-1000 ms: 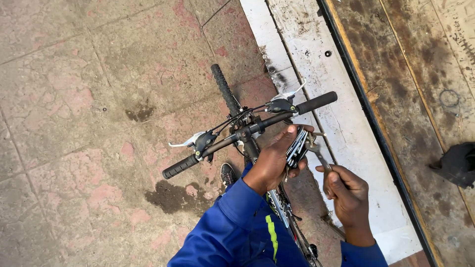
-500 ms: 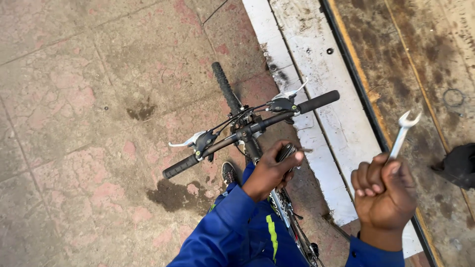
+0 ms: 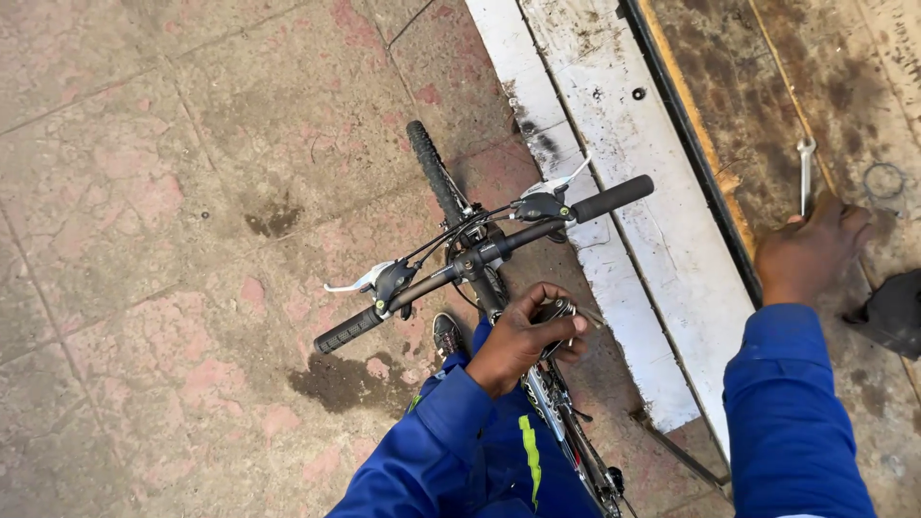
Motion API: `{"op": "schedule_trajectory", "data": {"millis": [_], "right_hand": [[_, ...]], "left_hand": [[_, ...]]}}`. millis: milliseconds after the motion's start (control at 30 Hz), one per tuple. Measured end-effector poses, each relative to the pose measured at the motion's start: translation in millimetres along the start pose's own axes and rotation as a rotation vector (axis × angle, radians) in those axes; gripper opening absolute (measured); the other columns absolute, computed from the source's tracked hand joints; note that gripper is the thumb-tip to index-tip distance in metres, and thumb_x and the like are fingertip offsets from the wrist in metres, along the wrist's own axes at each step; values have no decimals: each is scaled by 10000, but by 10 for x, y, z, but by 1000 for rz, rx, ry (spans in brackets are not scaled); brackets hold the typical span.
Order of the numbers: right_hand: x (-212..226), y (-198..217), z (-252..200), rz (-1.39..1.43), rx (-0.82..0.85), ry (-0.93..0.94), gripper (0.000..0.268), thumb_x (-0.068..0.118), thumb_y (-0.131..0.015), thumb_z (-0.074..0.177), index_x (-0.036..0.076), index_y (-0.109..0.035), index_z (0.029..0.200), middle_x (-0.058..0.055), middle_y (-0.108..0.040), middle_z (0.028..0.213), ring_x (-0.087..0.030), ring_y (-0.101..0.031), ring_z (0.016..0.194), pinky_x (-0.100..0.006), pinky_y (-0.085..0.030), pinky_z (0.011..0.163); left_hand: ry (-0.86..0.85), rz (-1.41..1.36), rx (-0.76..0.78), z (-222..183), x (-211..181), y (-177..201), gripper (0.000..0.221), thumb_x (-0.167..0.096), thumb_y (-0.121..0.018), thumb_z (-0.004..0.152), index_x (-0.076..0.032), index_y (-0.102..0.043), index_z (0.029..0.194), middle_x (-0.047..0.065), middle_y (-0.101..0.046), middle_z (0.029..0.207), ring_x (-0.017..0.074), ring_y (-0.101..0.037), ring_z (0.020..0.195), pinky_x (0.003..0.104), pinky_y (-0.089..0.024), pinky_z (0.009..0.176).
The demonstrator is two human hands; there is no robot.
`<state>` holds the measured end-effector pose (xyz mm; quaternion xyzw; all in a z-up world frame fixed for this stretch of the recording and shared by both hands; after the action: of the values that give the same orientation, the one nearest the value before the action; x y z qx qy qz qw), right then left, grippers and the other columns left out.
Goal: Adjusting and tightening the handlebars and stem of a bicycle using a multi-tool and a wrench
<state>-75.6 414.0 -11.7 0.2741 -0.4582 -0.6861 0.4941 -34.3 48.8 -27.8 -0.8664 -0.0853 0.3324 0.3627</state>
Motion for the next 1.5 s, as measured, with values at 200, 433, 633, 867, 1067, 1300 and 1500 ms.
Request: {"op": "schedule_trajectory", "data": {"millis": [200,433,633,867,1067,1300,1500], "right_hand": [[1229,663,-264,448,-5,291,253,-28,-592,989,-112,-549,1224,-283,-575,1174,-441,-536,1124,-560,-420,1007],[2275,1043,-944,1135,435,-18,125,16,-604,944,30,-720,987,-124,-687,891,-306,-685,811,-413,-517,821],[2236,991,-1190,1157,489,27,100,84,-642,896,87,-679,989,-65,-656,946,-171,-638,863,-289,-560,761],[2283,1100,-1400,993,418,51,127,186,-623,904,78,-689,907,-64,-613,986,-230,-546,987,-371,-487,849],[2115,741,-1573,1080,686,-351,152,243,-614,921,94,-632,899,-30,-625,827,-151,-578,753,-285,-489,681],[2252,557,-1658,1256,899,-716,340,156,-623,915,43,-615,1236,-82,-592,847,-190,-574,658,-339,-538,569],[2229,504,-1719,1192,851,-624,169,148,-634,906,88,-595,1060,-19,-495,767,-128,-482,679,-292,-463,557]], "left_hand": [[-1,-43,-83,-30,-10,-1,198,-178,-726,878,-125,-552,958,94,-623,734,194,-616,543,298,-493,456],[-111,-120,-163,-3,-18,81,300,-143,-773,851,3,-584,1032,200,-658,724,238,-696,545,294,-607,452],[-76,-60,-154,4,-19,77,158,-203,-683,907,-110,-557,920,124,-657,743,215,-635,544,300,-517,450],[-115,-223,-281,84,-55,189,108,-147,-618,933,-123,-567,1025,89,-596,829,193,-590,768,339,-497,695],[-120,-274,-171,107,-7,202,233,-193,-596,956,-91,-567,1164,186,-675,932,227,-654,756,348,-572,689],[-180,-30,-53,-58,-98,79,155,-250,-598,964,-180,-596,1102,42,-623,953,118,-547,747,247,-389,409],[-121,-121,-189,13,114,167,139,-235,-605,959,-185,-619,1088,43,-656,874,98,-499,606,269,-366,389]]}}
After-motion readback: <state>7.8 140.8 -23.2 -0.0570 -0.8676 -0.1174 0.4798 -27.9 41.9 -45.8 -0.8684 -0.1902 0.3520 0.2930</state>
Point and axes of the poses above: each hand's wrist, its own z-axis towards the middle knuckle, its own y-axis out of the back of the hand, x = y × z, the point moved 6 cm from there along z, towards the middle knuckle
